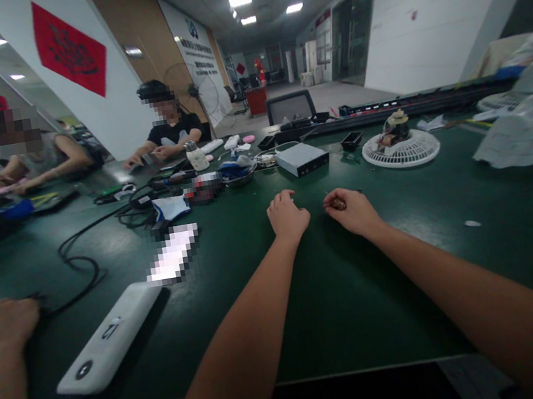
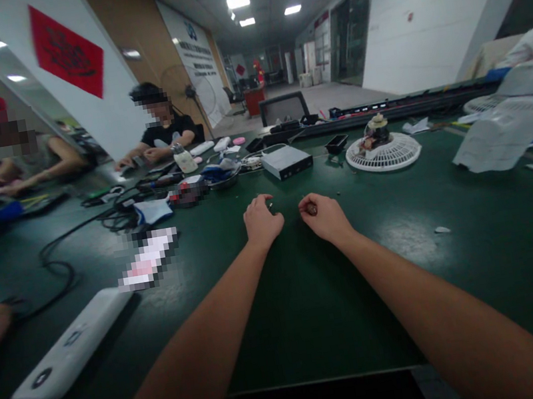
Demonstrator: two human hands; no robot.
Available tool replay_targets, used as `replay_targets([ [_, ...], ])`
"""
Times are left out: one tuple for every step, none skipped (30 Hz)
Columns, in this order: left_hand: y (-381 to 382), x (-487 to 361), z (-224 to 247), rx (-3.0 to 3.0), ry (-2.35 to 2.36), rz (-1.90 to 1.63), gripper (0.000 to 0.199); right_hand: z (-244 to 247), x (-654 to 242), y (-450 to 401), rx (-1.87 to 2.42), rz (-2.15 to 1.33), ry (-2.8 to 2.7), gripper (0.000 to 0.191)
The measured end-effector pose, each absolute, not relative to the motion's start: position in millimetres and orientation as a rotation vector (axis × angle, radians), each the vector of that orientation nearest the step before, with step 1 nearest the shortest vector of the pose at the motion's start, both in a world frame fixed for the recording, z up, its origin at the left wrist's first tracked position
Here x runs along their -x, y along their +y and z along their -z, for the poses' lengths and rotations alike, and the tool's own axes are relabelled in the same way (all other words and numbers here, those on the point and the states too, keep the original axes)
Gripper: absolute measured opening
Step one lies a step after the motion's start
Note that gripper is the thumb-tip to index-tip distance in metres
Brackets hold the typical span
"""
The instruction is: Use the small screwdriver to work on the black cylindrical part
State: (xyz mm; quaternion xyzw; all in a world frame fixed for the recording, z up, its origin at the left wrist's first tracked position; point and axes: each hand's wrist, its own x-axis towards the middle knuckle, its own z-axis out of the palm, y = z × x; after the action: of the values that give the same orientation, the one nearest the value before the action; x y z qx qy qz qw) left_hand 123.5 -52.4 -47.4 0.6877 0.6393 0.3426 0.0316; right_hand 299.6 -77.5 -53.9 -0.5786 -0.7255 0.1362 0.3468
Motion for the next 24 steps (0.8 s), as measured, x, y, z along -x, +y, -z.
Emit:
replay_targets([
  [-51, -122, 48, -2.091, 1.998, -1.044, 0.044, 54, -299, -78, 1.497, -0.357, -1.879, 0.024],
  [-51, -120, 48, -2.068, 2.021, -1.033, 0.045, 54, -299, -78, 1.493, -0.362, -1.875, 0.024],
  [-50, -118, 49, -2.048, 2.038, -1.026, 0.046, 53, -299, -78, 1.489, -0.367, -1.870, 0.024],
  [-49, -116, 49, -2.033, 2.048, -1.021, 0.047, 53, -299, -78, 1.485, -0.372, -1.863, 0.024],
  [-49, -115, 49, -2.023, 2.051, -1.020, 0.048, 53, -299, -79, 1.481, -0.377, -1.855, 0.024],
  [-49, -113, 49, -2.017, 2.047, -1.022, 0.050, 54, -298, -79, 1.475, -0.383, -1.847, 0.024],
  [-49, -111, 49, -2.016, 2.037, -1.029, 0.051, 54, -298, -79, 1.469, -0.389, -1.838, 0.024],
  [-49, -110, 49, -2.017, 2.022, -1.039, 0.052, 54, -298, -78, 1.462, -0.394, -1.829, 0.025],
  [-49, -109, 49, -2.020, 2.001, -1.053, 0.054, 54, -298, -78, 1.456, -0.399, -1.819, 0.025],
  [-49, -109, 49, -2.027, 1.975, -1.070, 0.056, 54, -297, -78, 1.451, -0.403, -1.809, 0.025],
  [-49, -109, 49, -2.038, 1.947, -1.089, 0.060, 55, -297, -77, 1.448, -0.406, -1.797, 0.025],
  [-49, -109, 49, -2.049, 1.906, -1.121, 0.065, 55, -297, -76, 1.448, -0.408, -1.783, 0.025],
  [-49, -110, 49, -2.053, 1.851, -1.170, 0.069, 56, -297, -76, 1.449, -0.410, -1.768, 0.025],
  [-50, -112, 50, -2.049, 1.785, -1.232, 0.073, 56, -297, -75, 1.449, -0.412, -1.753, 0.025],
  [-50, -113, 50, -2.042, 1.713, -1.298, 0.075, 56, -296, -75, 1.448, -0.414, -1.739, 0.025],
  [-50, -115, 50, -2.031, 1.642, -1.359, 0.075, 57, -296, -75, 1.445, -0.418, -1.728, 0.025],
  [-51, -117, 50, -2.022, 1.580, -1.407, 0.074, 57, -296, -75, 1.439, -0.422, -1.718, 0.025],
  [-51, -118, 49, -2.020, 1.535, -1.436, 0.071, 56, -295, -75, 1.431, -0.426, -1.710, 0.024],
  [-52, -119, 48, -2.031, 1.508, -1.443, 0.069, 56, -295, -76, 1.421, -0.429, -1.703, 0.024],
  [-52, -120, 48, -2.049, 1.481, -1.435, 0.065, 56, -295, -76, 1.409, -0.430, -1.695, 0.024],
  [-52, -120, 47, -2.070, 1.451, -1.416, 0.062, 55, -294, -77, 1.395, -0.432, -1.688, 0.024],
  [-52, -121, 46, -2.091, 1.419, -1.389, 0.058, 54, -294, -78, 1.379, -0.433, -1.682, 0.024],
  [-52, -121, 46, -2.111, 1.387, -1.360, 0.055, 54, -294, -78, 1.362, -0.435, -1.675, 0.025],
  [-52, -121, 45, -2.127, 1.358, -1.332, 0.051, 53, -293, -79, 1.345, -0.438, -1.671, 0.025],
])
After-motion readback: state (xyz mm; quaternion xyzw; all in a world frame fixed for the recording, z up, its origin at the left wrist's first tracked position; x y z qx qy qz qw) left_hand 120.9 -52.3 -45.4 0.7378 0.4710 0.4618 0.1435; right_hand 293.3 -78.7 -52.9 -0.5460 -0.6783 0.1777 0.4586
